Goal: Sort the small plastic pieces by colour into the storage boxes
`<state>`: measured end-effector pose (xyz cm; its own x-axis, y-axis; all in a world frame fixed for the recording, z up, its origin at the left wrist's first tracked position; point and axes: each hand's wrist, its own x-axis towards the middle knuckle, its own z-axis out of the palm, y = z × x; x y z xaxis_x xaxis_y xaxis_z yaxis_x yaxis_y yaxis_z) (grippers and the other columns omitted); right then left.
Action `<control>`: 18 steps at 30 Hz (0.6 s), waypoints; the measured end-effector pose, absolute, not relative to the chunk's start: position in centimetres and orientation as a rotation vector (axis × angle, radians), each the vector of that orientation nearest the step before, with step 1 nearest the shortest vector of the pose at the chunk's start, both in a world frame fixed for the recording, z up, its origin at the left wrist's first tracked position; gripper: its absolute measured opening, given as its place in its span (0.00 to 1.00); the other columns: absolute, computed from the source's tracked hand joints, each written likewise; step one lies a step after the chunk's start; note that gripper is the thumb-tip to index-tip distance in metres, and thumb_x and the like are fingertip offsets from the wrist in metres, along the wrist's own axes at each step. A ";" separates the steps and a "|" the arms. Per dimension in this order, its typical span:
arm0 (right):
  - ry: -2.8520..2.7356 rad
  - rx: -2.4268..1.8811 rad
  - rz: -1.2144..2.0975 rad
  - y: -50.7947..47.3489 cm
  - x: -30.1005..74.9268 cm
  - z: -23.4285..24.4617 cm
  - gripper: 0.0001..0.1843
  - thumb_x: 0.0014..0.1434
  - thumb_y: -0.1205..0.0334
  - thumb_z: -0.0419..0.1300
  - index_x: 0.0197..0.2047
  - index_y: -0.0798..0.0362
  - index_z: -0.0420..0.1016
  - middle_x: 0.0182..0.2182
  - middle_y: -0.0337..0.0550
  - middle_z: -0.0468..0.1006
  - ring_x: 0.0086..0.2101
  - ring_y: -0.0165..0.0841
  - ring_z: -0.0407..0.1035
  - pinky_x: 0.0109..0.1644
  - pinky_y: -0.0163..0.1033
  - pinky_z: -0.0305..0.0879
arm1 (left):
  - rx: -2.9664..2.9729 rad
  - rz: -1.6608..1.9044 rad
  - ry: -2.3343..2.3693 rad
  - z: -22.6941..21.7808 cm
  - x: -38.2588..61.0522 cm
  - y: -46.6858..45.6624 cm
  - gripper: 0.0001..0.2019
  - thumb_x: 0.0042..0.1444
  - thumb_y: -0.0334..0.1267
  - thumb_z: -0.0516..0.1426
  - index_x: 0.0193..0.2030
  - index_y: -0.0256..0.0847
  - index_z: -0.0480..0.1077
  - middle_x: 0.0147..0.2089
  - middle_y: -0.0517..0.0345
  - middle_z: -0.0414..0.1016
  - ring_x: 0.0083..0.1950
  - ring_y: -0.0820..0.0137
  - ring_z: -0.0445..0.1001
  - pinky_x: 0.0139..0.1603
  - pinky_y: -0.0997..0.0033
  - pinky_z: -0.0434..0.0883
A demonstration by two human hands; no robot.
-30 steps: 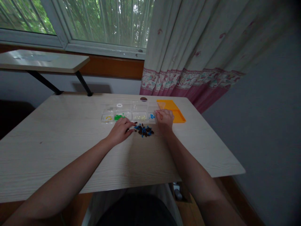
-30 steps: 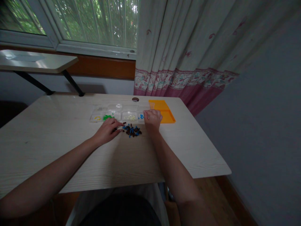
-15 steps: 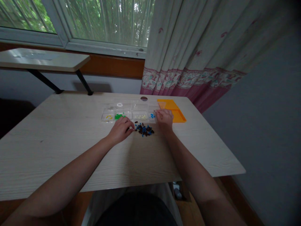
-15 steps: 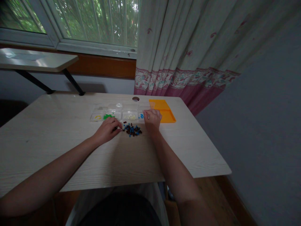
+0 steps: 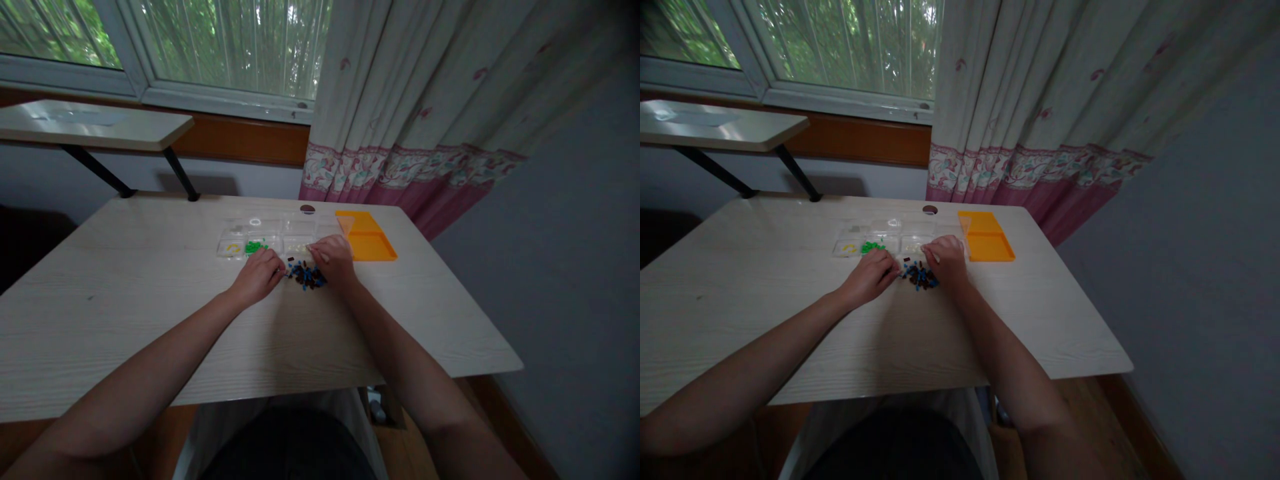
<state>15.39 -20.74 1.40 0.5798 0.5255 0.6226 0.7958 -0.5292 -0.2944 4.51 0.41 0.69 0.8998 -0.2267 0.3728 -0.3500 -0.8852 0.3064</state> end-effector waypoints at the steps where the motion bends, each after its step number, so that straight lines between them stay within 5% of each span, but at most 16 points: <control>1: -1.134 -2.226 -0.592 -20.6 15.2 1.5 0.11 0.66 0.57 0.57 0.39 0.49 0.80 0.36 0.43 0.78 0.42 0.38 0.66 0.50 0.45 0.56 | 2.690 0.471 -0.419 0.8 4.5 0.4 0.08 0.64 0.38 0.52 0.37 0.39 0.71 0.40 0.50 0.69 0.44 0.61 0.65 0.48 0.58 0.64; 18: -1.454 -2.118 -0.427 -18.6 13.0 1.3 0.06 0.62 0.59 0.62 0.41 0.47 0.81 0.36 0.42 0.80 0.43 0.37 0.67 0.51 0.45 0.56 | 2.521 0.597 -0.354 0.4 4.8 0.6 0.10 0.65 0.39 0.51 0.38 0.39 0.70 0.38 0.52 0.69 0.44 0.62 0.65 0.46 0.60 0.63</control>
